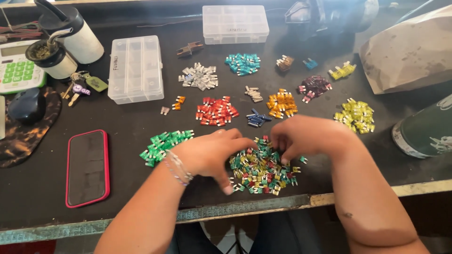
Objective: The person sorts small, colorful electronic components from a mixed pile on a table into separate color-coded piles. They use both hands to pick up individual items and place them into the corresponding sorted groups.
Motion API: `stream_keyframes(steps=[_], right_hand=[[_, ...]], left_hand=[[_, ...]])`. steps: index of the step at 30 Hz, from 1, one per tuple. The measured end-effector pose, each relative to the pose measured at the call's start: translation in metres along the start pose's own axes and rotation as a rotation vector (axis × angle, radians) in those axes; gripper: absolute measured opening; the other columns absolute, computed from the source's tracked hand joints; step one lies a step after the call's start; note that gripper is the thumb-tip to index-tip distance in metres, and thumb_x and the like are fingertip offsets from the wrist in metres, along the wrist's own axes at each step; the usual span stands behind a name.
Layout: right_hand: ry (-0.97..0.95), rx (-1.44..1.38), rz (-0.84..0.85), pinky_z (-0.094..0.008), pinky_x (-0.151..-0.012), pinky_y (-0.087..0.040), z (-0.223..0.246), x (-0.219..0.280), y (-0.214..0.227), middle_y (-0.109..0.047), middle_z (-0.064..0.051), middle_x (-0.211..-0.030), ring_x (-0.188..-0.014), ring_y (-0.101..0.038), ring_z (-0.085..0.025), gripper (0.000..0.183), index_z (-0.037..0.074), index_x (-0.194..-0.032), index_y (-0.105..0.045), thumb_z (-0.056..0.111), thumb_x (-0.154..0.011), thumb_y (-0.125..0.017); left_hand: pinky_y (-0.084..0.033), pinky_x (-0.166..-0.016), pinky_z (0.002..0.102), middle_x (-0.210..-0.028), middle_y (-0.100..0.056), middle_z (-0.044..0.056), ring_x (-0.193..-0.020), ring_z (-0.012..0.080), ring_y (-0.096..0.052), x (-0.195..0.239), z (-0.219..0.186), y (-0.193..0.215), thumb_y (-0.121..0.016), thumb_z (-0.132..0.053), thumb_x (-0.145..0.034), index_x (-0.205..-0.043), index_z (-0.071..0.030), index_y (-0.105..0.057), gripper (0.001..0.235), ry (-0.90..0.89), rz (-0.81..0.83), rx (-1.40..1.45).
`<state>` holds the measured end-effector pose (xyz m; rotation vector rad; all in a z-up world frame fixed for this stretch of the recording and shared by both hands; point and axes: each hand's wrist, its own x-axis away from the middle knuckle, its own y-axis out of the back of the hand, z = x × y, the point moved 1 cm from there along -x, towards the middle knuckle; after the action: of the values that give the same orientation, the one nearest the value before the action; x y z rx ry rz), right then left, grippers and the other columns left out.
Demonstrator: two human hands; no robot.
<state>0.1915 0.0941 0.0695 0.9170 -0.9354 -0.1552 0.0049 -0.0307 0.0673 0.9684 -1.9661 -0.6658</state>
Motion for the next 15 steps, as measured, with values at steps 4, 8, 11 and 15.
stream_keyframes(steps=[4,8,11,15], right_hand=[[-0.236,0.149,-0.061,-0.039,-0.092,-0.058,-0.023,0.004,0.005,-0.081,0.011,-0.098,-0.105,-0.075,-0.020,0.044,0.029,-0.104,-0.075,0.038,-0.064,-0.093],[-0.359,0.210,-0.074,-0.035,-0.094,-0.058,-0.034,-0.007,-0.001,-0.081,0.019,-0.097,-0.105,-0.075,-0.016,0.039,0.037,-0.097,-0.077,0.043,-0.062,-0.091],[-0.311,0.239,-0.062,-0.033,-0.089,-0.059,-0.034,-0.016,-0.009,-0.080,0.019,-0.091,-0.098,-0.076,-0.013,0.035,0.039,-0.093,-0.077,0.039,-0.060,-0.091],[-0.107,0.117,0.031,-0.034,-0.089,-0.058,-0.019,-0.016,-0.014,-0.082,0.007,-0.090,-0.097,-0.077,-0.018,0.035,0.025,-0.097,-0.078,0.021,-0.065,-0.090]], left_hand=[[-0.053,-0.100,0.053,-0.143,-0.045,0.017,-0.125,0.0434,-0.055,0.005,0.003,0.000,-0.101,-0.011,-0.048,-0.153,-0.020,-0.039,0.122,0.103,0.029,-0.038],[-0.054,-0.098,0.054,-0.140,-0.044,0.017,-0.122,0.0452,-0.055,-0.008,0.006,-0.008,-0.100,-0.005,-0.051,-0.153,-0.022,-0.038,0.120,0.093,-0.010,-0.064],[-0.055,-0.096,0.053,-0.140,-0.044,0.018,-0.121,0.0455,-0.057,-0.011,-0.001,-0.008,-0.095,-0.002,-0.060,-0.155,-0.019,-0.034,0.114,0.069,-0.023,0.024],[-0.046,-0.106,0.056,-0.142,-0.042,0.016,-0.131,0.0459,-0.046,-0.026,0.014,-0.021,-0.097,-0.032,-0.056,-0.152,-0.020,-0.039,0.113,-0.078,-0.154,-0.021]])
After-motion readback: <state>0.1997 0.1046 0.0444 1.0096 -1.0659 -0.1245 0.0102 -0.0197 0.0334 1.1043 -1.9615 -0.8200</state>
